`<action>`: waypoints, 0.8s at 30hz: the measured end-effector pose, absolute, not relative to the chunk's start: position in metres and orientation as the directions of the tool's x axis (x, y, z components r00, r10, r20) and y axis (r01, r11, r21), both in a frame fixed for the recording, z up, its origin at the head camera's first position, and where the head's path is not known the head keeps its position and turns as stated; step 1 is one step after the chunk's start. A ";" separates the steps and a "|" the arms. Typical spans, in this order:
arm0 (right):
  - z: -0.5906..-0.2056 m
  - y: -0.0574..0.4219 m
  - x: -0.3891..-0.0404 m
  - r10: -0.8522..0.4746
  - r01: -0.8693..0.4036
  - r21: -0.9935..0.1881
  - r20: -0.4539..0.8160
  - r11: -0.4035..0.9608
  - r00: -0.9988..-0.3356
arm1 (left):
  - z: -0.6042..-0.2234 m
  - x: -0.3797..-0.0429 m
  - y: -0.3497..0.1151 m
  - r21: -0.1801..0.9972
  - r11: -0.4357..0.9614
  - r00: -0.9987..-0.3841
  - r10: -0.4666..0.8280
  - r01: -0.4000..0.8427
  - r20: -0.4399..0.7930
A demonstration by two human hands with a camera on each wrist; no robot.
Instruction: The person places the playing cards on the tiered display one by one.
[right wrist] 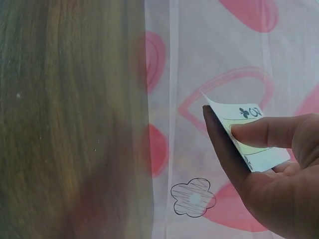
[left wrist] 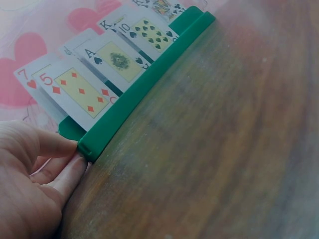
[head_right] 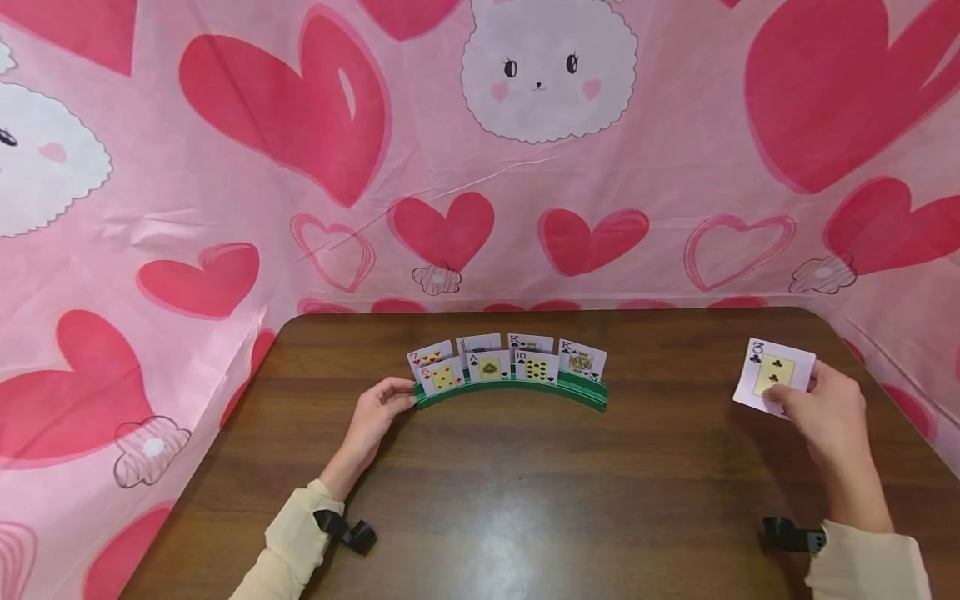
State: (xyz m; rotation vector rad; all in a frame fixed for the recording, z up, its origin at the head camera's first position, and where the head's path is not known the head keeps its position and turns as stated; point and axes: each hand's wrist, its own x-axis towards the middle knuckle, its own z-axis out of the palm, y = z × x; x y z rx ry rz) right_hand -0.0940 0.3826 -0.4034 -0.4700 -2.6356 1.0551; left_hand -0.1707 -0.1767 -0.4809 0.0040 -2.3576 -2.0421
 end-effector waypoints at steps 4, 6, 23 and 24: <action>-0.401 0.379 -0.093 0.411 0.211 -0.699 0.130 0.684 -0.902 | -0.481 -0.171 -0.177 0.988 0.151 -1.000 -0.017 0.015 0.018; -0.400 0.378 -0.092 0.427 0.214 -0.721 0.124 0.659 -0.896 | -0.481 -0.171 -0.177 0.988 0.152 -1.000 -0.019 0.014 0.017; -0.398 0.365 -0.094 0.374 0.122 -0.813 0.123 0.569 -0.919 | -0.448 -0.154 -0.172 0.987 0.160 -1.000 0.009 0.003 0.001; -0.397 0.364 -0.094 0.374 0.119 -0.815 0.126 0.567 -0.919 | -0.444 -0.151 -0.171 0.987 0.162 -1.000 0.009 0.005 0.004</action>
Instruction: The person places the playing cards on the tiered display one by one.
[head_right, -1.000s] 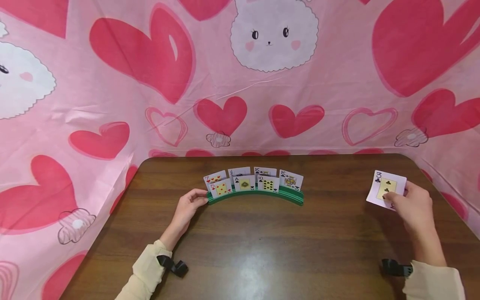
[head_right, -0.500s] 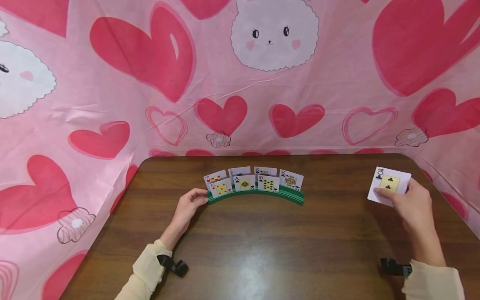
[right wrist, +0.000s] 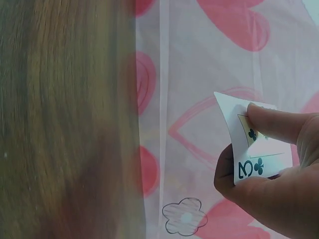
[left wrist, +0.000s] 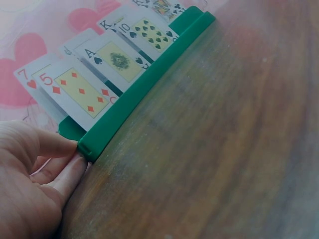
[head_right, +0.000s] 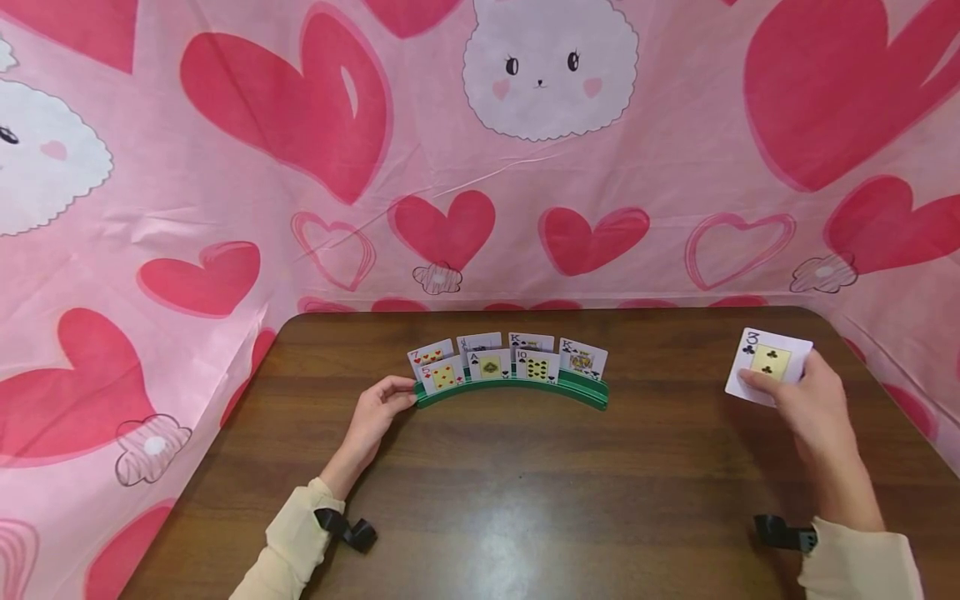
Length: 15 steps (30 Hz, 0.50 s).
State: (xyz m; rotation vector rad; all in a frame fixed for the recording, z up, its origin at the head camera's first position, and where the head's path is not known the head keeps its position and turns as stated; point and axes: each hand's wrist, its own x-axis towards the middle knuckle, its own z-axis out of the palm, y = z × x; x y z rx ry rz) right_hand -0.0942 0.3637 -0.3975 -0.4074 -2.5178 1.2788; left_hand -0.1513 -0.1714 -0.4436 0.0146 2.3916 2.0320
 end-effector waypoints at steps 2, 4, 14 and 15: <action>-0.398 0.361 -0.096 0.375 0.110 -0.825 0.130 0.555 -0.918 | -0.443 -0.151 -0.172 0.986 0.166 -1.000 0.010 0.005 0.003; -0.398 0.359 -0.097 0.373 0.107 -0.824 0.133 0.557 -0.918 | -0.452 -0.156 -0.173 0.985 0.171 -1.000 0.011 0.002 0.000; -0.399 0.347 -0.099 0.261 -0.010 -0.856 0.169 0.517 -0.950 | -0.480 -0.171 -0.178 0.988 0.154 -1.000 -0.004 0.014 0.015; -0.400 0.345 -0.099 0.246 -0.023 -0.859 0.172 0.511 -0.954 | -0.480 -0.170 -0.178 0.989 0.150 -1.000 -0.004 0.018 0.018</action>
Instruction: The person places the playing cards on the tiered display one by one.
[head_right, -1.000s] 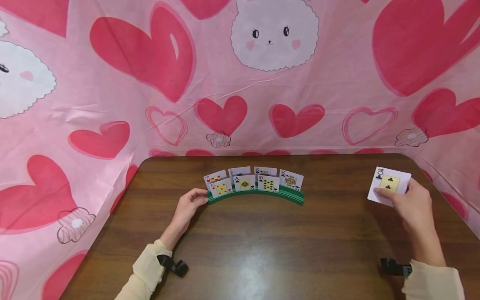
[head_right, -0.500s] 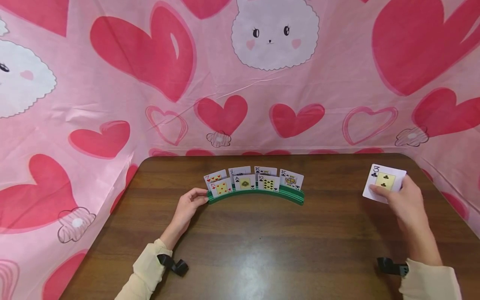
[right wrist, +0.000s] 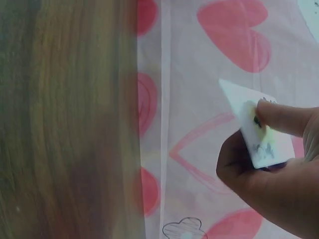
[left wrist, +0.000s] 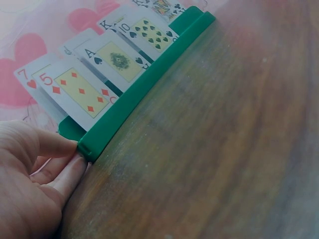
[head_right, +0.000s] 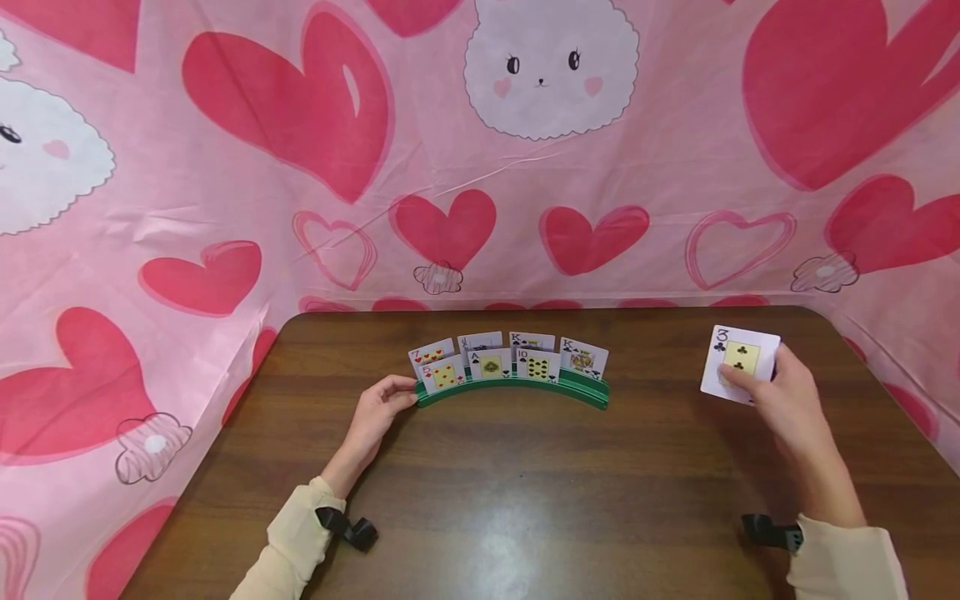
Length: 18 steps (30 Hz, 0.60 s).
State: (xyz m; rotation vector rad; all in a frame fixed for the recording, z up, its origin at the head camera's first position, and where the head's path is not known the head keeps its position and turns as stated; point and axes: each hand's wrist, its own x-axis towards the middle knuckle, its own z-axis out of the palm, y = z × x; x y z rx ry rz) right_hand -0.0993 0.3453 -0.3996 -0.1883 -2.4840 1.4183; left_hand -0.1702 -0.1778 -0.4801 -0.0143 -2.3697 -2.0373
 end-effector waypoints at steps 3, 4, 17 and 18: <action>-0.400 0.338 -0.101 0.214 -0.043 -0.855 0.177 0.517 -0.961 | -0.480 -0.170 -0.177 0.990 0.137 -1.000 -0.004 0.024 0.025; -0.400 0.336 -0.101 0.201 -0.048 -0.844 0.182 0.534 -0.962 | -0.480 -0.170 -0.177 0.990 0.135 -1.000 -0.004 0.024 0.025; -0.400 0.324 -0.103 0.221 -0.053 -0.845 0.199 0.532 -0.955 | -0.481 -0.172 -0.177 0.990 0.139 -1.000 -0.005 0.017 0.018; -0.400 0.324 -0.103 0.236 -0.053 -0.858 0.199 0.511 -0.951 | -0.481 -0.172 -0.177 0.990 0.137 -1.000 -0.004 0.017 0.018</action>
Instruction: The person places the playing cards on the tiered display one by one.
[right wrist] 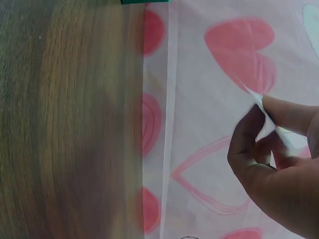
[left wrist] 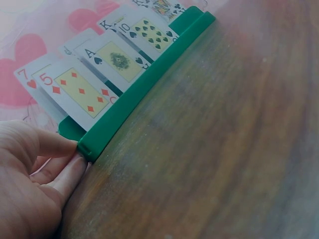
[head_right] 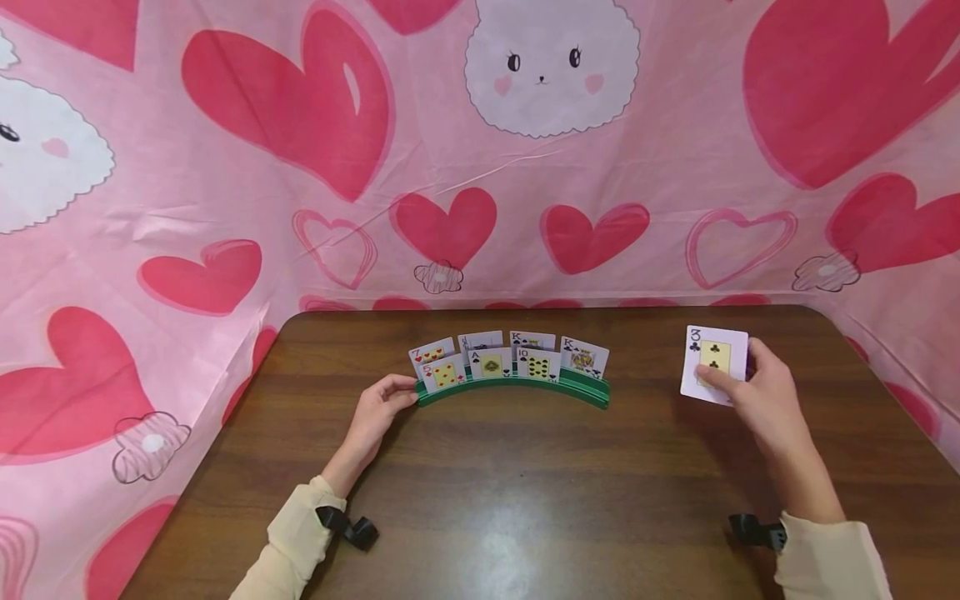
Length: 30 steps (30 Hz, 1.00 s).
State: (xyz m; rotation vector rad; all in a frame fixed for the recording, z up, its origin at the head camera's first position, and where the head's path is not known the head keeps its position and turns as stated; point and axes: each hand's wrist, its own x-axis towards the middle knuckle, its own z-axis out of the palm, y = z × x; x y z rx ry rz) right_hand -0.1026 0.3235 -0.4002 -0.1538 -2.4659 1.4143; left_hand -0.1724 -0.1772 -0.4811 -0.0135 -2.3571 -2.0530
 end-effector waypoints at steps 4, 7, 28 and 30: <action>-0.399 0.322 -0.102 0.271 -0.061 -0.905 0.190 0.422 -0.944 | -0.481 -0.172 -0.177 0.990 0.139 -1.000 -0.003 0.019 0.020; -0.400 0.321 -0.102 0.262 -0.075 -0.919 0.187 0.387 -0.947 | -0.480 -0.171 -0.177 0.990 0.139 -1.000 -0.004 0.021 0.021; -0.398 0.307 -0.103 0.220 -0.120 -0.937 0.199 0.328 -0.955 | -0.480 -0.170 -0.177 0.990 0.139 -1.000 0.002 0.030 0.030; -0.397 0.305 -0.103 0.220 -0.108 -0.937 0.189 0.333 -0.957 | -0.480 -0.171 -0.177 0.990 0.138 -1.000 0.001 0.026 0.026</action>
